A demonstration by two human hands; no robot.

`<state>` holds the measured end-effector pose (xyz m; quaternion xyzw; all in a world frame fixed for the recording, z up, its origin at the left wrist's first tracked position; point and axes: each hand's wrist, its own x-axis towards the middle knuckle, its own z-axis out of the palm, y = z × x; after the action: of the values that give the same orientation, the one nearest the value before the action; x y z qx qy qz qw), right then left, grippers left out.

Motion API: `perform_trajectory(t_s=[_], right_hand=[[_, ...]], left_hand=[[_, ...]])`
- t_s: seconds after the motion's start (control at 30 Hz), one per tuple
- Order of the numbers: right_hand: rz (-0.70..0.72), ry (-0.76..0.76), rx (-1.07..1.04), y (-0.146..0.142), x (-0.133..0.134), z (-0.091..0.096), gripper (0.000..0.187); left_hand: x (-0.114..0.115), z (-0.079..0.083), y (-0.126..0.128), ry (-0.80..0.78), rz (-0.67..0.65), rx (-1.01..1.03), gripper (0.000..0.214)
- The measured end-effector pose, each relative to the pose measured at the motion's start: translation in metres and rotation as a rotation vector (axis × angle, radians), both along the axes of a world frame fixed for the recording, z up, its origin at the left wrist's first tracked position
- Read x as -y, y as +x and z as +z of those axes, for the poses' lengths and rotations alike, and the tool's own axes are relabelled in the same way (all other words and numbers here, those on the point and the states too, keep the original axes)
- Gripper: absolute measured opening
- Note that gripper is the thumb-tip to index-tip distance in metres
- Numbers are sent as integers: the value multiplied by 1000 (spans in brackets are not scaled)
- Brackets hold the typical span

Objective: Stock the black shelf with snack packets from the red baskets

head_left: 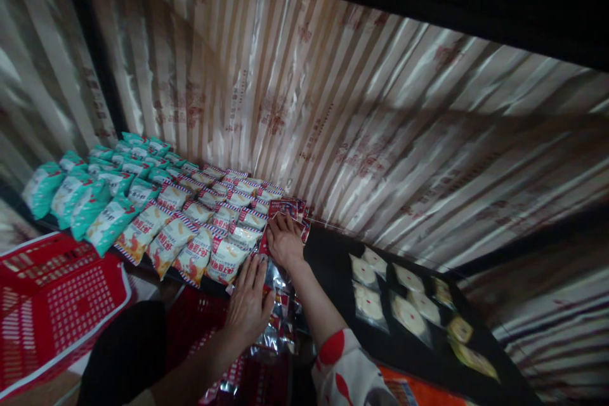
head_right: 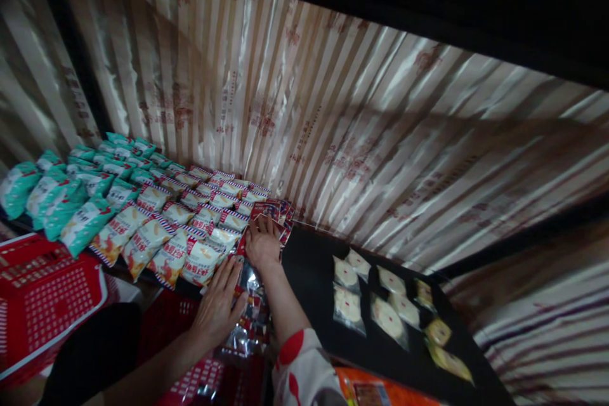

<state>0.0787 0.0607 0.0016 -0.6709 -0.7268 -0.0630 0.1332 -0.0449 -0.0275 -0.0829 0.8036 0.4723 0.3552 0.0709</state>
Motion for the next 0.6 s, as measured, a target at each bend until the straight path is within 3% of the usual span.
perform_trajectory(t_s=[0.2,0.6], right_hand=[[-89,-67,25,6,-9,-6,45],[-75,-125,101,0,-27,-4,44]], left_hand=[[-3,3,3,-9,-5,-7,57],[-13,-2,4,7,59,3,57]])
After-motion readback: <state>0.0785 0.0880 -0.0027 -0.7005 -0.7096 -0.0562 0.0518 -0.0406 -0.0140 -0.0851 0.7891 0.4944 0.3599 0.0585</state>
